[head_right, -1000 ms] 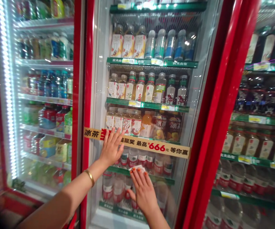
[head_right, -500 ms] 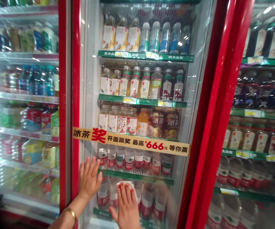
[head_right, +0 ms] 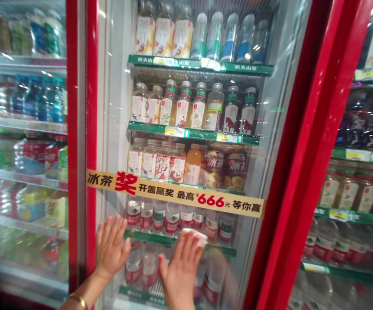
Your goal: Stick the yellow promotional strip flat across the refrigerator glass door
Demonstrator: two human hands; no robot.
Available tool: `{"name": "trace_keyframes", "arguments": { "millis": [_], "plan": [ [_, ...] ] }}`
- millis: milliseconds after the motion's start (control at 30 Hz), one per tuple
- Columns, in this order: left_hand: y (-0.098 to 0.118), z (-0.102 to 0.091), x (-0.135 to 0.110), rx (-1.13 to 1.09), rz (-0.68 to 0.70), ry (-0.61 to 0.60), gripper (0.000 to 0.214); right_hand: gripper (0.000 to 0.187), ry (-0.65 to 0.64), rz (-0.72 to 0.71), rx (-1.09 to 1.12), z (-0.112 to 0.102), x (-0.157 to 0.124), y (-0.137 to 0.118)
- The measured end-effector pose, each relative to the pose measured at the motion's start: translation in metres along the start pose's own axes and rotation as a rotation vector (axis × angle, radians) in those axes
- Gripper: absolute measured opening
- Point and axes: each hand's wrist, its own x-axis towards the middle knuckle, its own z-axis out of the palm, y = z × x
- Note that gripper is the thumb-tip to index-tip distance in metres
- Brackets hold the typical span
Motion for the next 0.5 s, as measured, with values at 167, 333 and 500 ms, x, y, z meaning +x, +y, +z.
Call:
{"name": "trace_keyframes", "arguments": {
  "millis": [167, 333, 500],
  "plan": [
    [0.0, -0.001, 0.0, 0.006, 0.014, 0.01, 0.081, 0.094, 0.001, -0.408, 0.06, 0.016, -0.062, -0.023],
    [0.0, 0.0, 0.001, 0.013, 0.011, 0.007, 0.081, 0.093, 0.103, 0.115, -0.039, -0.025, -0.003, 0.062],
    [0.001, -0.001, 0.002, 0.01, -0.002, 0.013, 0.08, 0.089, 0.11, 0.38, 0.014, -0.026, 0.035, 0.033]
  ]
}}
